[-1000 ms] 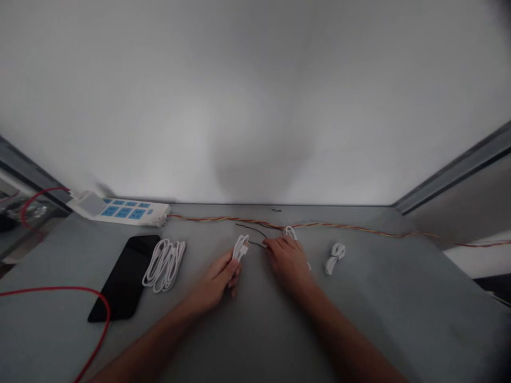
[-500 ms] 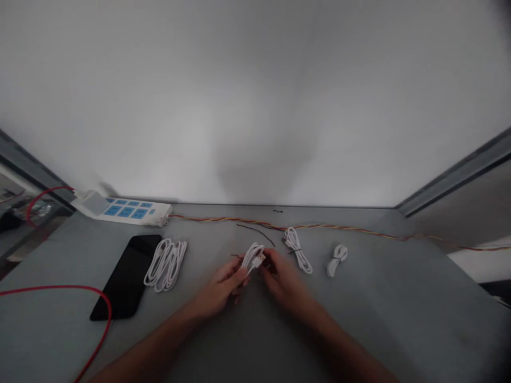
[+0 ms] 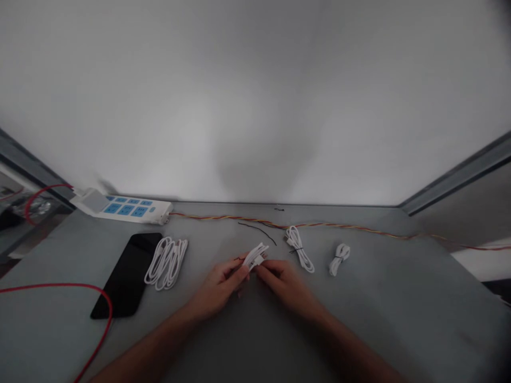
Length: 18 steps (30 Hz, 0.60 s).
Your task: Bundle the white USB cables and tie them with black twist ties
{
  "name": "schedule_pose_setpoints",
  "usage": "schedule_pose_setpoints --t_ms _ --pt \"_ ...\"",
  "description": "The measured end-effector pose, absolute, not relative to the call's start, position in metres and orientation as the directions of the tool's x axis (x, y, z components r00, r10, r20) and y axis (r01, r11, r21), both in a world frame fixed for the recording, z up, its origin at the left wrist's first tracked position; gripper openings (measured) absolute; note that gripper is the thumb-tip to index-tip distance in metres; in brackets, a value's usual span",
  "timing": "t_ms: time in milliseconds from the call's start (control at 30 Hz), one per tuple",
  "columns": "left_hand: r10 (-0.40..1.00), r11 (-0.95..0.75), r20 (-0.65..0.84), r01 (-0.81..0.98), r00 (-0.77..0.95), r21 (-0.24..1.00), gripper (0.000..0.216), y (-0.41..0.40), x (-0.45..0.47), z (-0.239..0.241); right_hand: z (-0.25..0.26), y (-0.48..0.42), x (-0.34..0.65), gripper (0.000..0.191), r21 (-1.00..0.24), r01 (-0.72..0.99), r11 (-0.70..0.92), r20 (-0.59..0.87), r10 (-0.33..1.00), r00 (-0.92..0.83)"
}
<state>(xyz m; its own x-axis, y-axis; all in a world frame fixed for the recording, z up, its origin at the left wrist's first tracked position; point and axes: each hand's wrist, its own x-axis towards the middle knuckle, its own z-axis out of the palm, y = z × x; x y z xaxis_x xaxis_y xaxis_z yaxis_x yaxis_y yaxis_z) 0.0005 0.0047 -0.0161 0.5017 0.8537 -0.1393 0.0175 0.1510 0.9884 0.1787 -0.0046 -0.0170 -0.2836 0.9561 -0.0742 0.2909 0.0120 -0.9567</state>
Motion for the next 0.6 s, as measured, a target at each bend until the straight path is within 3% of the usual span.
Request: schedule_pose_setpoints --t_ms 133,233,433,600 --pt "0.871 0.09 -0.142 0.132 0.47 0.987 0.039 0.004 0.002 -0.015 -0.018 -0.007 0.177 0.036 -0.92 0.383 0.076 -0.032 0.963 -0.269" --pt "0.908 -0.088 -0.047 0.299 0.416 0.95 0.037 0.0 0.005 -0.014 -0.018 -0.011 0.173 0.037 -0.879 0.458 0.132 0.011 0.966 -0.257" --pt "0.892 -0.378 0.125 0.568 0.434 0.731 0.043 -0.007 0.008 -0.018 -0.014 -0.019 0.168 0.038 -0.852 0.497 0.166 0.047 0.969 -0.243" --pt "0.862 -0.486 0.191 0.656 0.47 0.578 0.044 -0.008 0.007 -0.018 -0.019 -0.019 0.168 0.044 -0.925 0.376 0.055 -0.036 0.972 -0.23"
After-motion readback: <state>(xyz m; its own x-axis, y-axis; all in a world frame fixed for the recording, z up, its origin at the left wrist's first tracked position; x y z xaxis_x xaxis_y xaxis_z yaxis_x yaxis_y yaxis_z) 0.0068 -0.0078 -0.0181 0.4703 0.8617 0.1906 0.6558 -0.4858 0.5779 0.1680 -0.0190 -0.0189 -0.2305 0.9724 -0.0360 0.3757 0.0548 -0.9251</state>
